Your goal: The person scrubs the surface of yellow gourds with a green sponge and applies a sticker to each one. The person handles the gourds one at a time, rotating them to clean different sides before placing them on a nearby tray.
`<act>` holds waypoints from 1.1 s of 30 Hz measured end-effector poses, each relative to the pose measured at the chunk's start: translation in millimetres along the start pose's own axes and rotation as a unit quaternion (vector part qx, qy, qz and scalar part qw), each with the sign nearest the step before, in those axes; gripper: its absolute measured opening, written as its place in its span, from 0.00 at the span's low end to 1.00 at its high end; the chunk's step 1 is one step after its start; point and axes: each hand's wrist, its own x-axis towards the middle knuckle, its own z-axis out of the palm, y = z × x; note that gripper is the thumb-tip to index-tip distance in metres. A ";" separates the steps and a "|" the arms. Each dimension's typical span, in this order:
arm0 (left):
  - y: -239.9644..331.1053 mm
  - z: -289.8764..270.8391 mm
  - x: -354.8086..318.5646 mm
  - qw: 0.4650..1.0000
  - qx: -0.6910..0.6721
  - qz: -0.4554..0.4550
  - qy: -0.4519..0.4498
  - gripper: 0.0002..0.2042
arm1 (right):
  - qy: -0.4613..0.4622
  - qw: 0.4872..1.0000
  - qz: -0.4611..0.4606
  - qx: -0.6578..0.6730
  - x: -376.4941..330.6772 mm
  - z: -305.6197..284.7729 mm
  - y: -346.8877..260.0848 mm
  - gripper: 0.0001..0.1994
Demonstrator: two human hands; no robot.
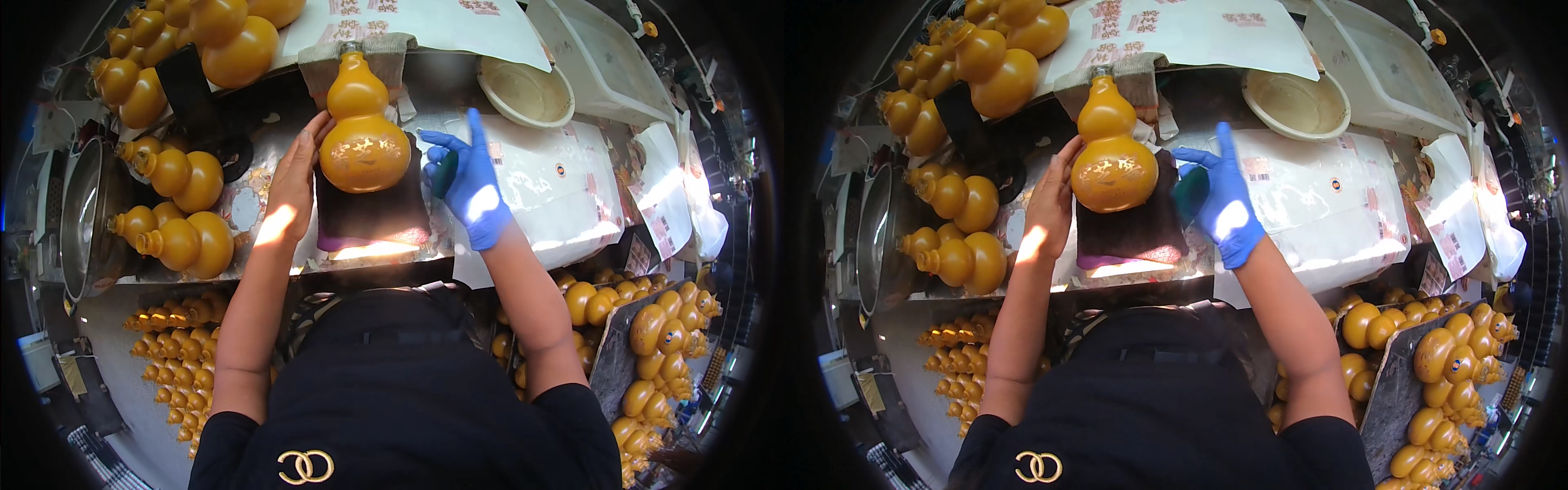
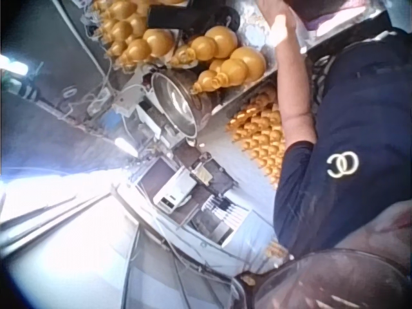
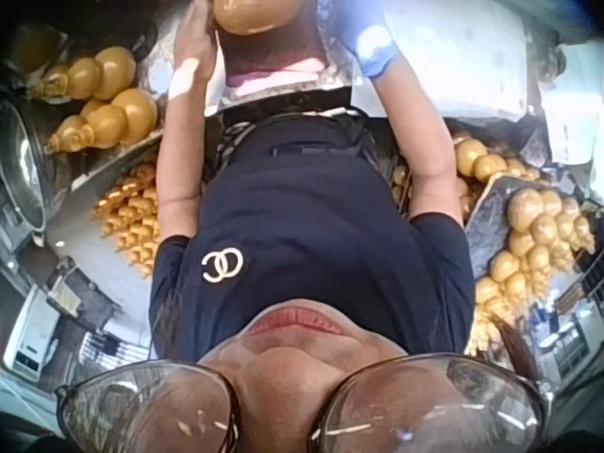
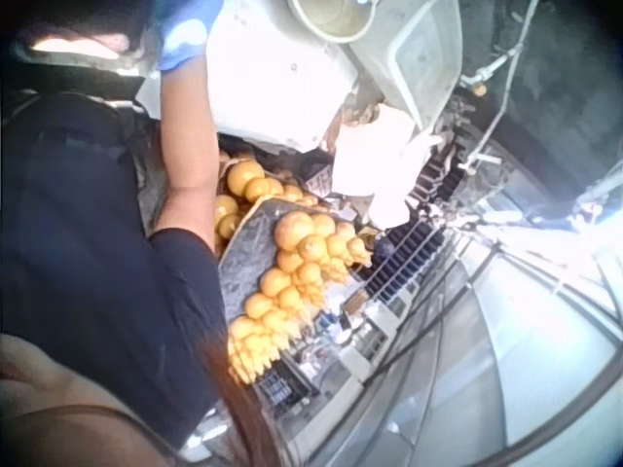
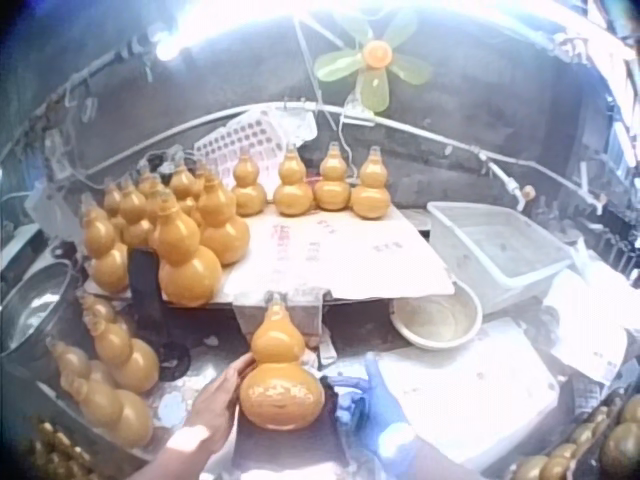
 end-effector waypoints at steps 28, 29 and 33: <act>-2.6 -3.8 6.4 0.999 0.049 0.015 0.002 0.27 | -0.100 0.993 0.029 -0.056 23.3 -0.5 -19.7 0.17; 2.4 1.8 2.2 0.999 0.042 0.011 0.015 0.30 | -0.101 0.993 0.014 0.057 7.4 4.6 -17.4 0.16; -6.5 7.9 -0.8 0.993 0.112 0.030 -0.034 0.38 | -0.085 0.921 -0.306 -0.226 -30.4 12.6 12.2 0.16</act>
